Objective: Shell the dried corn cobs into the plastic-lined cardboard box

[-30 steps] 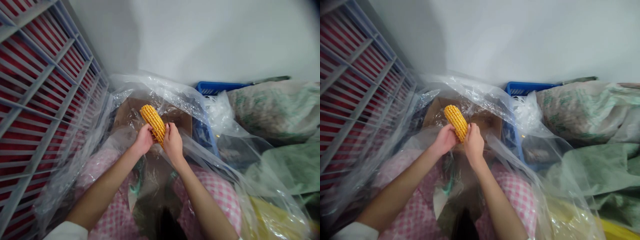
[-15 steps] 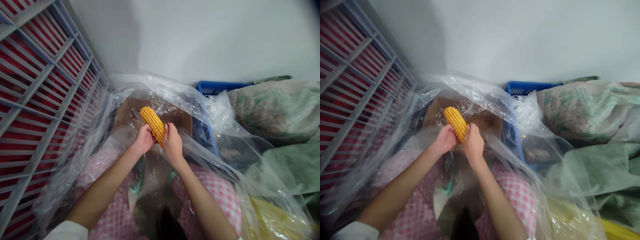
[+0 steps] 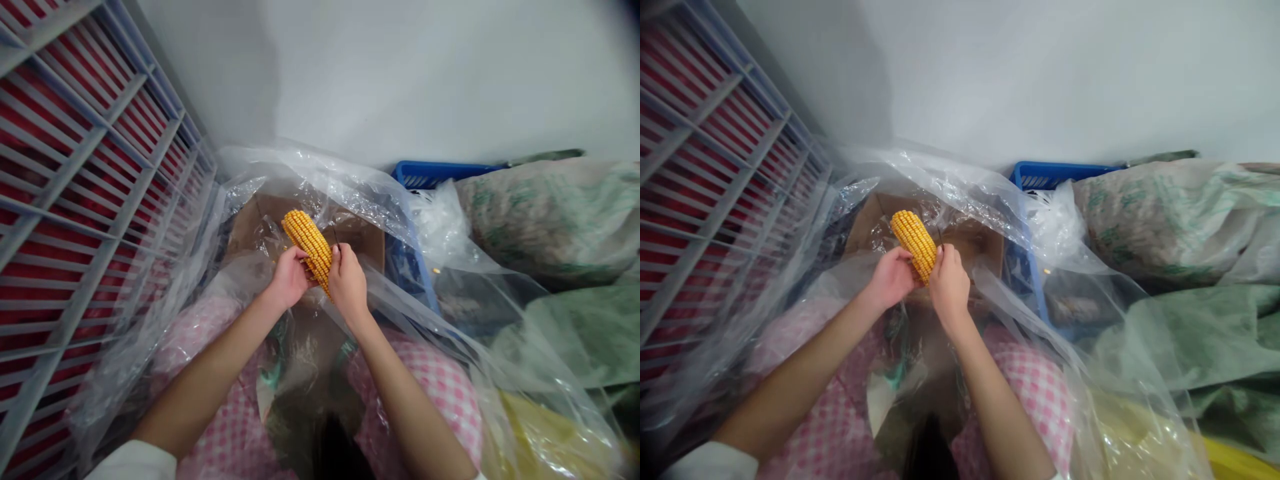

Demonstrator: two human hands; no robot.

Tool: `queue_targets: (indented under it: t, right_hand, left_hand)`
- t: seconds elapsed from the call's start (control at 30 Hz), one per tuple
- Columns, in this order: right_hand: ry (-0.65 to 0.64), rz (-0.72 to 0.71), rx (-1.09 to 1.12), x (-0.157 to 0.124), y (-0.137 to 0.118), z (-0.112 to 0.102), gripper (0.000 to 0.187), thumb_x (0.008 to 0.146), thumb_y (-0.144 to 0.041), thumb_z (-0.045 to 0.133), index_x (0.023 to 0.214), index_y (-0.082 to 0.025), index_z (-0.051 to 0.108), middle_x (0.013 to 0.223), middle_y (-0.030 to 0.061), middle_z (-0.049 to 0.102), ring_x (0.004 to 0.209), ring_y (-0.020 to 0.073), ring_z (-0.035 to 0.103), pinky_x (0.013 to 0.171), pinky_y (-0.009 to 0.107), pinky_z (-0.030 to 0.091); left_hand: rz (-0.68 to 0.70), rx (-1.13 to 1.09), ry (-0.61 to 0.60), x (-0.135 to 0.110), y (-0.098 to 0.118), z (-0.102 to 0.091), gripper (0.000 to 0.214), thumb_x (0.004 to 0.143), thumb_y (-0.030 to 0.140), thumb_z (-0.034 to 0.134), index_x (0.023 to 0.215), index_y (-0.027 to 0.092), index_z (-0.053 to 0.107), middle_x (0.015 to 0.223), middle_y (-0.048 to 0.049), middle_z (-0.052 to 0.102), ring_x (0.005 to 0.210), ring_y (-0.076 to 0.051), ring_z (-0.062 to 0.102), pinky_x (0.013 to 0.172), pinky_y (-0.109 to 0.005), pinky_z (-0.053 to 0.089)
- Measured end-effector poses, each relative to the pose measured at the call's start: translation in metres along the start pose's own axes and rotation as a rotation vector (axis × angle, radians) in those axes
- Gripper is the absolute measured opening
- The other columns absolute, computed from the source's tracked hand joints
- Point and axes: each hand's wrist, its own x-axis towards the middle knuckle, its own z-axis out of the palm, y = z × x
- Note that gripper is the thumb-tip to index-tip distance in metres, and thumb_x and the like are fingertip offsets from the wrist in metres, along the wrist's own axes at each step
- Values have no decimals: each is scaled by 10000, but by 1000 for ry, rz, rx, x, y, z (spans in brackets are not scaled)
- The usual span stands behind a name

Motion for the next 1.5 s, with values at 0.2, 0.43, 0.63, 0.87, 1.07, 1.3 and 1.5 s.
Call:
queue_targets:
  t: [0.2, 0.43, 0.63, 0.87, 1.07, 1.3, 1.5]
  right_hand:
    - [-27, 40, 12, 2, -1, -4, 292, 966, -318, 247, 953, -189, 508, 907, 62, 602, 765, 184, 543, 599, 266, 304]
    - [-39, 45, 22, 1, -1, -3, 296, 967, -324, 250, 960, -189, 514, 908, 63, 599, 767, 183, 547, 605, 263, 311]
    - [-54, 40, -34, 1, -3, -2, 298, 971, -319, 245, 956, -189, 512, 918, 66, 600, 753, 174, 550, 589, 257, 296]
    - [-71, 31, -74, 1, -1, -1, 291, 973, -317, 242, 968, -191, 504, 950, 75, 606, 784, 180, 566, 596, 257, 301]
    - [-60, 39, -30, 4, 0, -5, 271, 966, -317, 256, 943, -197, 498, 941, 75, 609, 800, 188, 564, 612, 261, 312]
    - [-29, 63, 121, 8, 3, -12, 240, 953, -305, 264, 862, -206, 462, 868, 54, 598, 775, 175, 551, 653, 266, 341]
    - [-25, 57, 180, 10, 7, -13, 229, 942, -311, 267, 830, -215, 441, 833, 40, 586, 750, 170, 544, 660, 268, 349]
  left_hand:
    - [28, 63, 49, -1, -3, 3, 139, 735, 173, 390, 696, 158, 523, 574, -8, 508, 498, -126, 469, 498, -248, 419]
    - [27, 68, 44, 0, -3, 3, 134, 739, 161, 394, 712, 159, 525, 580, -12, 516, 512, -129, 470, 503, -252, 419]
    - [30, 52, 29, 2, -3, 1, 135, 696, 127, 390, 720, 155, 520, 589, -8, 520, 504, -129, 466, 492, -257, 406]
    - [11, 81, 34, 2, -2, 1, 136, 660, 109, 381, 683, 151, 508, 598, -20, 546, 509, -137, 499, 499, -272, 425]
    - [7, 107, 3, 2, -1, -1, 119, 654, 118, 408, 677, 147, 522, 578, -17, 544, 502, -133, 511, 502, -268, 449]
    - [197, 243, -46, 4, -7, -3, 82, 665, 186, 534, 736, 147, 549, 651, -15, 613, 554, -126, 569, 521, -242, 487]
    - [265, 360, -28, 5, -9, -2, 144, 665, 243, 569, 773, 149, 577, 720, -43, 671, 577, -146, 616, 530, -255, 513]
